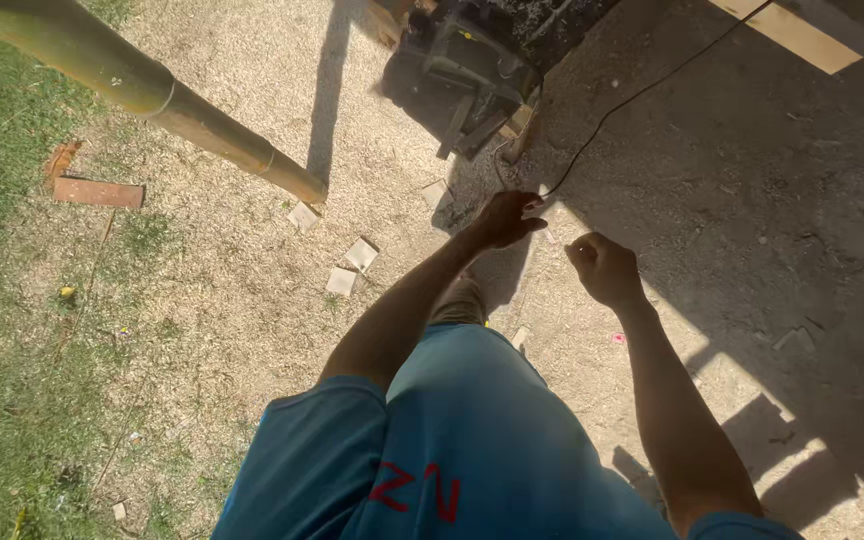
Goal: The person planes a wooden frame with an electric planer, then takes nails from a wooden nail box and hammers them into the frame joints using a claw hammer, repositioning the frame between nails. At the end they pull a strip from a board by hand.
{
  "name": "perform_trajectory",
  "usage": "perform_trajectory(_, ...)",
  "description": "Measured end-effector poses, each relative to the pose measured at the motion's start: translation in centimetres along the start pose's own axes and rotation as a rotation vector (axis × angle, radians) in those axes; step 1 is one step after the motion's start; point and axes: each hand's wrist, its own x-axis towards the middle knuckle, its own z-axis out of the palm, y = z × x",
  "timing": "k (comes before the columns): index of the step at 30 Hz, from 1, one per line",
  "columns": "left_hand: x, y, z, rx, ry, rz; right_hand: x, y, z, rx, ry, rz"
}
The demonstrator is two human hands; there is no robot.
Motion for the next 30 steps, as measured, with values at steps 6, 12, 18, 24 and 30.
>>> perform_trajectory(6,-6.8,-2.5,0.2,0.153,-0.012,0.067,-6.3,0.7,4.3,0.05,0.089,-0.021)
perform_trajectory(12,-4.4,-3.6,-2.5,0.045,0.017,-0.067,-3.3,0.6,3.8,0.098,0.033,0.119)
perform_trajectory(18,1.5,-7.1,-9.1,0.073,0.12,0.085,6.2,-4.2,3.1,-0.005,0.162,-0.109)
perform_trajectory(24,5.4,-9.0,-16.3,0.046,0.136,0.164,13.2,-11.1,1.4,-0.017,0.18,-0.159)
perform_trajectory(30,5.8,-9.6,-19.5,0.042,0.081,0.038,15.0,-13.3,2.1,-0.064,0.161,-0.171)
